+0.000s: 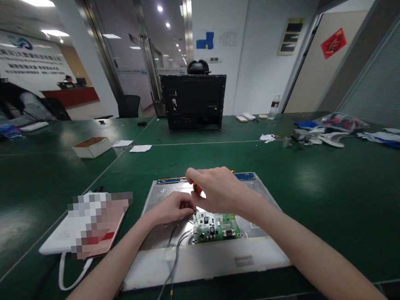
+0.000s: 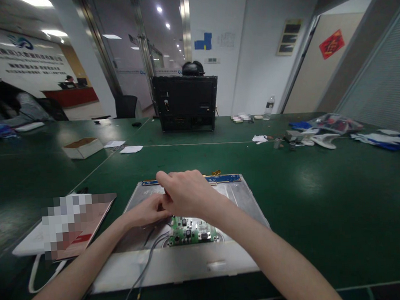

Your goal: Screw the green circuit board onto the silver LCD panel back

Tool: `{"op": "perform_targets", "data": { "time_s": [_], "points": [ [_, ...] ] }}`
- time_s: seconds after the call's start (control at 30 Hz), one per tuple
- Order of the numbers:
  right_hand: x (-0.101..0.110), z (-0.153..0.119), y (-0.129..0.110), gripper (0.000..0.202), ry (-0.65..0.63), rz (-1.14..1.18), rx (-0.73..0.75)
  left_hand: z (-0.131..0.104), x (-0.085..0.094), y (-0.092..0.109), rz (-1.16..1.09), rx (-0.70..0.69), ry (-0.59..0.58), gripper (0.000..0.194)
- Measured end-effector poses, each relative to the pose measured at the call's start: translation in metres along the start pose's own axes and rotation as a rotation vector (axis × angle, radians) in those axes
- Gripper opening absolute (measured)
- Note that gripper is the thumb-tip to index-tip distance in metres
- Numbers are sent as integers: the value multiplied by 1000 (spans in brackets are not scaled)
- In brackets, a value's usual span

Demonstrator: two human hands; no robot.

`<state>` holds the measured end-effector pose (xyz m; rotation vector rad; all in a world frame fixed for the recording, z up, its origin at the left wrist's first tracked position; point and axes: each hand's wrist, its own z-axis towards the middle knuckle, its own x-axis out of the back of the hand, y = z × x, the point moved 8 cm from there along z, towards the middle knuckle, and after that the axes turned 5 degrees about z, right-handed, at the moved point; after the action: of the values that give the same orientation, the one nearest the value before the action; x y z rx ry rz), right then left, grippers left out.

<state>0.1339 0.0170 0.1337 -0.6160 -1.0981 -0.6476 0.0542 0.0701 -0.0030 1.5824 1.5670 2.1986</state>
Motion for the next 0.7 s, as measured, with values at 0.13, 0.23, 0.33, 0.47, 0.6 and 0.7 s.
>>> {"op": "perform_targets", "data": {
  "time_s": [0.13, 0.23, 0.33, 0.47, 0.6, 0.7],
  "points": [
    [0, -1, -2, 16, -13, 12, 31, 0, 2, 2, 19, -21, 16, 5],
    [-2, 0, 2, 19, -22, -7, 13, 0, 2, 1, 34, -10, 20, 6],
    [-3, 1, 5, 24, -18, -36, -3, 0, 2, -1, 51, 10, 28, 9],
    [-2, 1, 3, 15, -2, -58, 4, 0, 1, -3, 30, 17, 20, 11],
    [-1, 0, 2, 15, 5, -43, -15, 0, -1, -2, 1, -5, 3, 9],
    [0, 0, -1, 18, 2, -11, 7, 0, 0, 0, -6, -26, 6, 8]
  ]
}}
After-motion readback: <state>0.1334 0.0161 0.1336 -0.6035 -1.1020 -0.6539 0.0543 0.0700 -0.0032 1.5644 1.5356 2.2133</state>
